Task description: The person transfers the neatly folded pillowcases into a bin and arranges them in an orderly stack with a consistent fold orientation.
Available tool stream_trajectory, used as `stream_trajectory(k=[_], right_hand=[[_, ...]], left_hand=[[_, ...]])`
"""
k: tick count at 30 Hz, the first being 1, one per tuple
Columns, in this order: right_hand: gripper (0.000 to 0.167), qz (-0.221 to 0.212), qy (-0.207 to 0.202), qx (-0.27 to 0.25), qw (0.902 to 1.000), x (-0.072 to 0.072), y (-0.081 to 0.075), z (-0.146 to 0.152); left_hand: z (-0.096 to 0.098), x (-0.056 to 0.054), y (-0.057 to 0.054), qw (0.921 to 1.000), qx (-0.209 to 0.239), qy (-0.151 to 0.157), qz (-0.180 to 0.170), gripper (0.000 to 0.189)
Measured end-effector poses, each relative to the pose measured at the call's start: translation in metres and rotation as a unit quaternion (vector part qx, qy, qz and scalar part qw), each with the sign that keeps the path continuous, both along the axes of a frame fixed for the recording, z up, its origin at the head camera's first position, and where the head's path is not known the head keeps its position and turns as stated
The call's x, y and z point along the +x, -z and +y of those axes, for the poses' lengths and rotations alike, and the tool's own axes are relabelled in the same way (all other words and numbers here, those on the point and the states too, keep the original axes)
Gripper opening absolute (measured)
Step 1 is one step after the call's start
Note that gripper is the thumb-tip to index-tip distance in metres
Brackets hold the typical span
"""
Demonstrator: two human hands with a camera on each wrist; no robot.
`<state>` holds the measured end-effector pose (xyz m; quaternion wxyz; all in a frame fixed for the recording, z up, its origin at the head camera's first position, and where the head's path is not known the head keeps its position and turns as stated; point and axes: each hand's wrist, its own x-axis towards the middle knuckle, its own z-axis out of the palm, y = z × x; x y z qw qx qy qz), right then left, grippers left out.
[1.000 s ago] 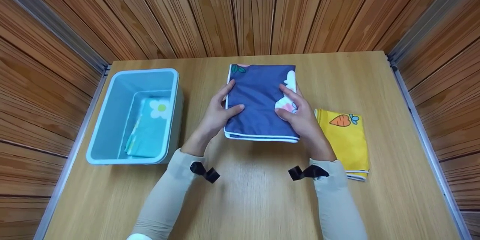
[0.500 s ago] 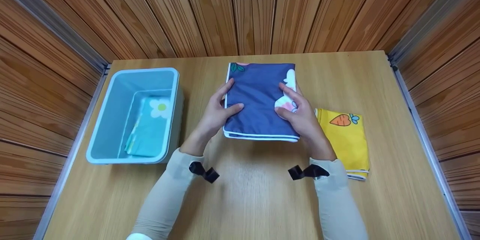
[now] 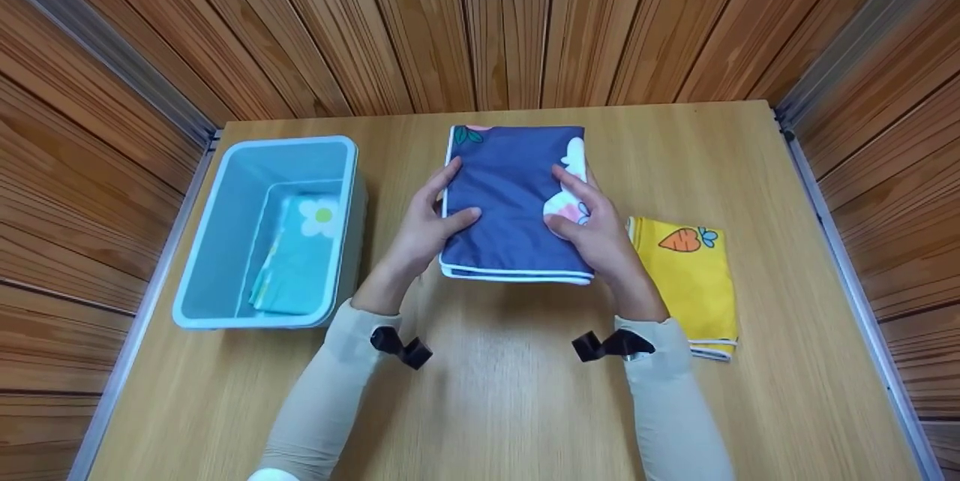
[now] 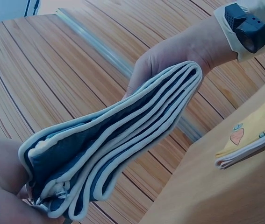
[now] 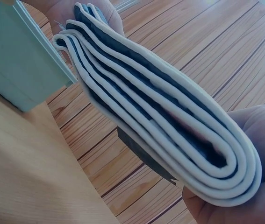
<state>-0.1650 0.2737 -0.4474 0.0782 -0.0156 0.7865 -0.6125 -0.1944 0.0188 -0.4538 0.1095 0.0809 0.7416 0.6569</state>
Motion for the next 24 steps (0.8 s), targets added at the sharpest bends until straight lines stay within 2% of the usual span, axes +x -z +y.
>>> stream_trajectory(k=[4,12,24], right_hand=[[0.067,0.005,-0.001,-0.007,1.0,0.0,-0.002,-0.004],[0.067,0.006,0.001,0.004,1.0,0.0,-0.005,-0.01],[0.066,-0.009,-0.001,-0.013,0.9999,0.002,-0.012,-0.02]], left_hand=[[-0.003,0.0,-0.002,0.9999,0.011,-0.004,-0.003,0.079],[-0.012,0.002,-0.005,0.9998,0.009,0.004,0.02,0.079],[-0.021,0.007,-0.01,0.9998,0.017,-0.009,0.0,0.079]])
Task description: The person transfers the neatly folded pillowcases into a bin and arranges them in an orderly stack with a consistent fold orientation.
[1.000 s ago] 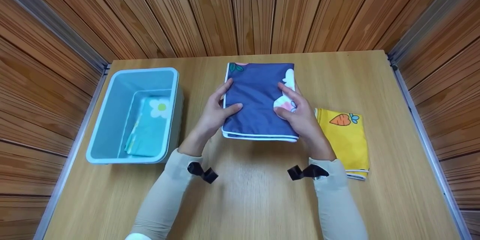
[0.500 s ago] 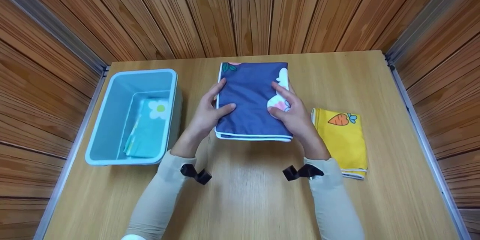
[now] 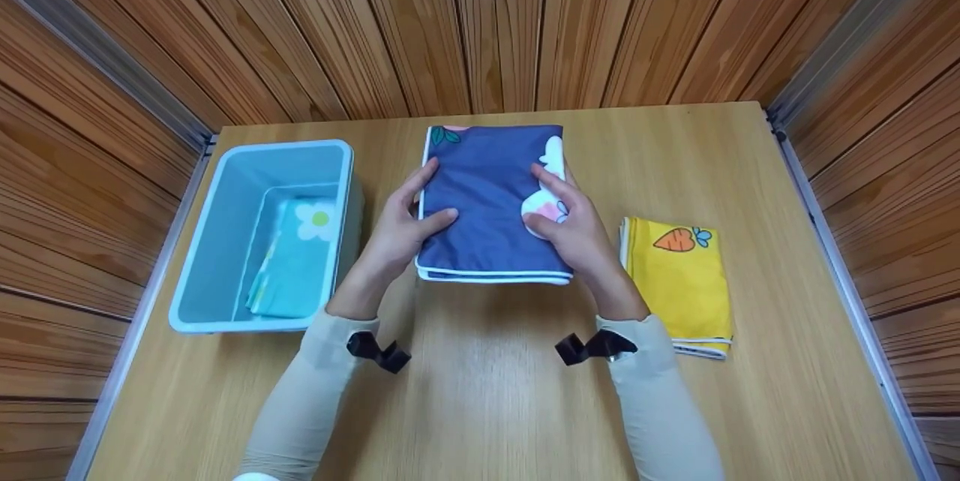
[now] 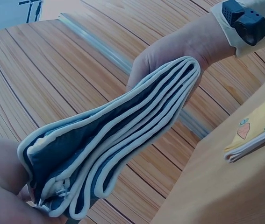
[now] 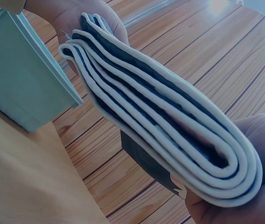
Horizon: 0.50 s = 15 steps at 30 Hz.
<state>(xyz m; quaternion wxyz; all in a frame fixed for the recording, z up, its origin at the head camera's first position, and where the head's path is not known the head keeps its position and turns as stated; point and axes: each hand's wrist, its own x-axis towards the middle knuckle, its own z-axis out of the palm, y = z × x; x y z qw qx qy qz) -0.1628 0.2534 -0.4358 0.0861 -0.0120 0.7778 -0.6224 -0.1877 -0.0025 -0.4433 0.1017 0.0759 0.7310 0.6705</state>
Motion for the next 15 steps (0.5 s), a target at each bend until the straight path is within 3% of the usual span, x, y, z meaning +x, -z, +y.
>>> stream_trajectory(k=[10,15], right_hand=[[0.064,0.004,0.004,-0.004,1.0,0.0,-0.003,-0.009],[0.065,0.011,-0.002,-0.006,0.9999,0.0,-0.003,-0.014]], left_hand=[[-0.009,0.003,0.001,1.0,0.001,-0.003,-0.006,0.078],[-0.014,0.002,0.002,0.9996,0.029,-0.003,0.004,0.078]])
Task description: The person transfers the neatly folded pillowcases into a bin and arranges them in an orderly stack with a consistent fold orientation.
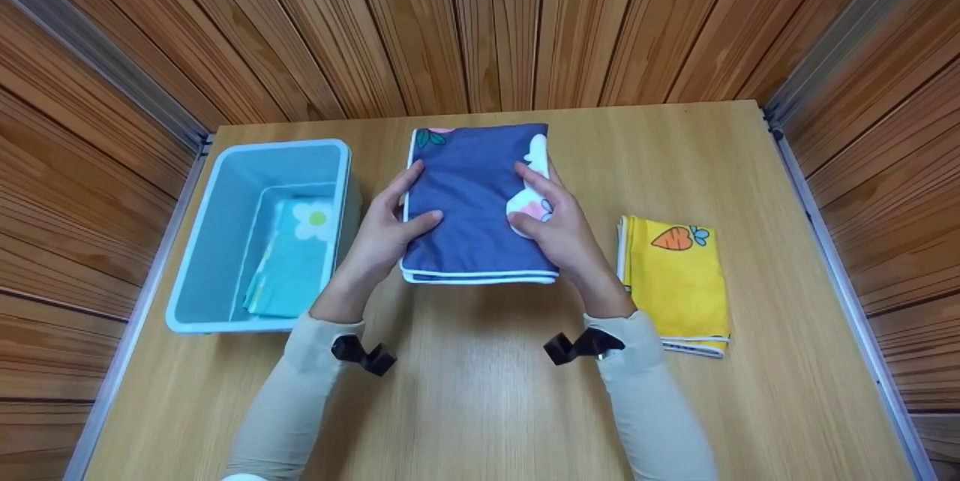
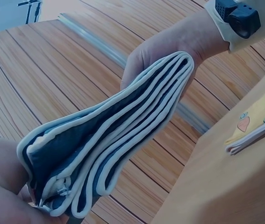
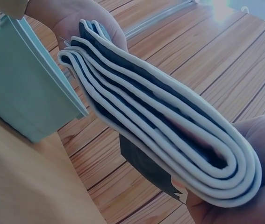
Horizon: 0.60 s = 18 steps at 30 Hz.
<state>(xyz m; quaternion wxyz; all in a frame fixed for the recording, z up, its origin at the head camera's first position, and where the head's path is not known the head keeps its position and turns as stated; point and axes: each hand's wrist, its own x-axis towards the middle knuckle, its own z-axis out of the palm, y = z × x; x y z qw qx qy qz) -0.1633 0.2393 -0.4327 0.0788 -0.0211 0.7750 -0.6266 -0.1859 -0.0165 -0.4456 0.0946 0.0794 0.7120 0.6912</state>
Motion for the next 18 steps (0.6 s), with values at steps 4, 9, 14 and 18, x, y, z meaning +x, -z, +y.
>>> stream_trajectory(k=[4,9,14,18], right_hand=[[0.064,0.003,0.0,0.003,1.0,-0.001,0.0,-0.005],[0.065,-0.009,-0.002,0.003,1.0,-0.001,0.001,-0.009],[0.064,-0.008,-0.004,-0.005,0.9999,-0.001,-0.001,-0.013],[0.063,-0.002,-0.008,-0.005,1.0,-0.002,-0.003,-0.016]], left_hand=[[-0.005,0.0,-0.001,1.0,0.006,0.004,0.003,0.079],[-0.01,-0.001,-0.002,0.9999,0.009,0.005,-0.003,0.079],[-0.014,0.0,-0.005,1.0,0.005,0.002,-0.004,0.079],[-0.017,0.001,-0.006,0.9999,-0.007,-0.001,-0.012,0.078]])
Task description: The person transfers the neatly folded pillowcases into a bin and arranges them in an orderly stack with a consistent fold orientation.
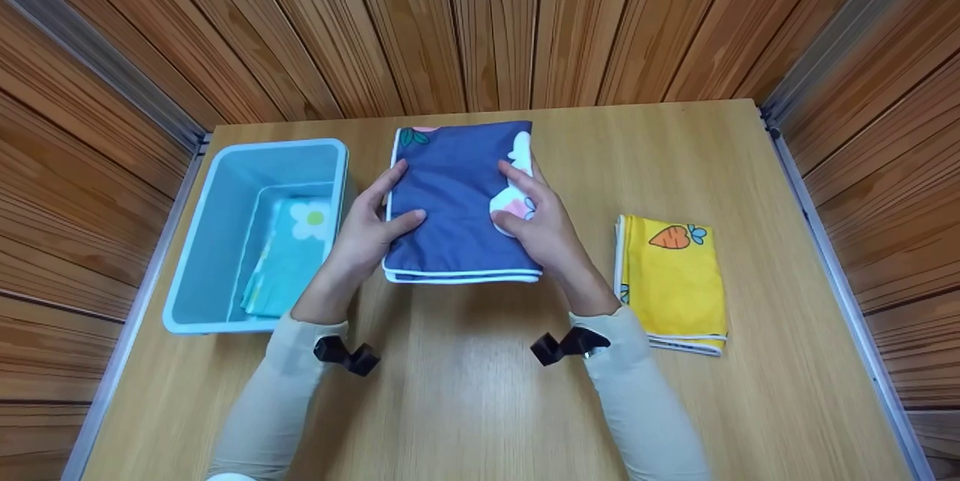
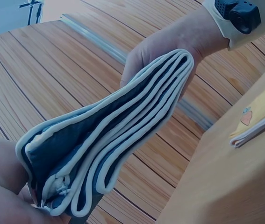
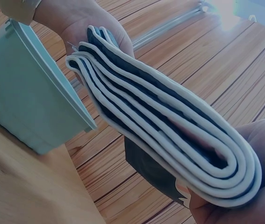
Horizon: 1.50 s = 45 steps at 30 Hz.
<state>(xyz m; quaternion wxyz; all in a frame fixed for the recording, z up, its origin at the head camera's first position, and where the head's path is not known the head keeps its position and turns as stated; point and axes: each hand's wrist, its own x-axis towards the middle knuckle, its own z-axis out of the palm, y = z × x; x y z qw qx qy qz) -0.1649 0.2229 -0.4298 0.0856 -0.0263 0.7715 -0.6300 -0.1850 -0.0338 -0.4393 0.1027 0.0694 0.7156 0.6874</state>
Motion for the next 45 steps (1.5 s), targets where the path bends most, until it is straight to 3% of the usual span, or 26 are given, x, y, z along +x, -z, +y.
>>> stream_trajectory(k=[12,20,45], right_hand=[[0.064,0.008,-0.011,-0.011,0.9998,0.0,-0.002,-0.009],[0.063,-0.008,-0.016,-0.008,0.9998,-0.001,-0.004,-0.017],[0.064,-0.005,-0.022,-0.004,0.9997,-0.001,0.0,-0.037]], left_hand=[[-0.01,0.001,-0.003,1.0,-0.001,-0.007,-0.006,0.079],[-0.018,0.003,-0.006,0.9999,-0.006,-0.015,0.002,0.078],[-0.039,0.005,-0.007,0.9997,-0.013,-0.018,0.006,0.077]])
